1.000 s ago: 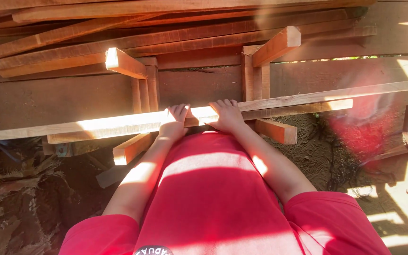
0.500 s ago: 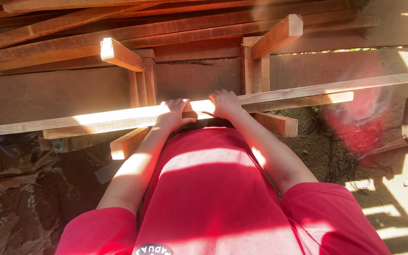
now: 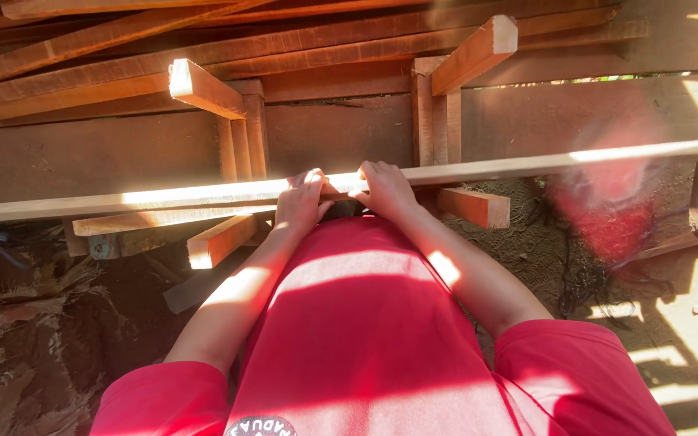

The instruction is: Select wooden planks from a pile and arrange them neatly across two wooden supports.

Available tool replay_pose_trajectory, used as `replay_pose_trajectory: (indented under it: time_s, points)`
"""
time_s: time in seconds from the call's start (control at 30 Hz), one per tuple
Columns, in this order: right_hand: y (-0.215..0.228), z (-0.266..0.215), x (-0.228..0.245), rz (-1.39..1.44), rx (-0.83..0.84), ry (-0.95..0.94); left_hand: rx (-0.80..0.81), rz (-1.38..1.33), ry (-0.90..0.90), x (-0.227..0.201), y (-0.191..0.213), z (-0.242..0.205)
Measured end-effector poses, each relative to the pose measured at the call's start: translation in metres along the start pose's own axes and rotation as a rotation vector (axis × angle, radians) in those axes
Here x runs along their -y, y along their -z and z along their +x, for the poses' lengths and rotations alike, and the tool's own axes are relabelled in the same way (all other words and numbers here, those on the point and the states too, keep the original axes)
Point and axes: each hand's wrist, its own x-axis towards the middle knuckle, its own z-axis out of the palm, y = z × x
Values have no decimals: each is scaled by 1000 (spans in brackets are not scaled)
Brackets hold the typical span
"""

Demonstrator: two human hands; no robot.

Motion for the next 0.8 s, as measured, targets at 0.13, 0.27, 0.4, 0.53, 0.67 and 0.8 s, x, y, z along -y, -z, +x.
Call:
replay_pose_trajectory:
  time_s: [0.13, 0.27, 0.4, 0.53, 0.67, 0.8]
  points:
    - [6, -8, 5, 93, -60, 34, 174, -100, 63, -1, 30, 8]
    - [20, -10, 14, 93, -7, 33, 273, -72, 119, 13, 31, 9]
    - [38, -2, 10, 172, 274, 1, 263, -83, 109, 13, 21, 3]
    - [31, -4, 17, 34, 222, -5, 302, -45, 112, 5, 31, -5]
    - [12, 3, 19, -155, 242, -12, 272, 13, 123, 21, -5, -4]
    - [3, -4, 13, -330, 154, 96, 264, 23, 101, 21, -12, -1]
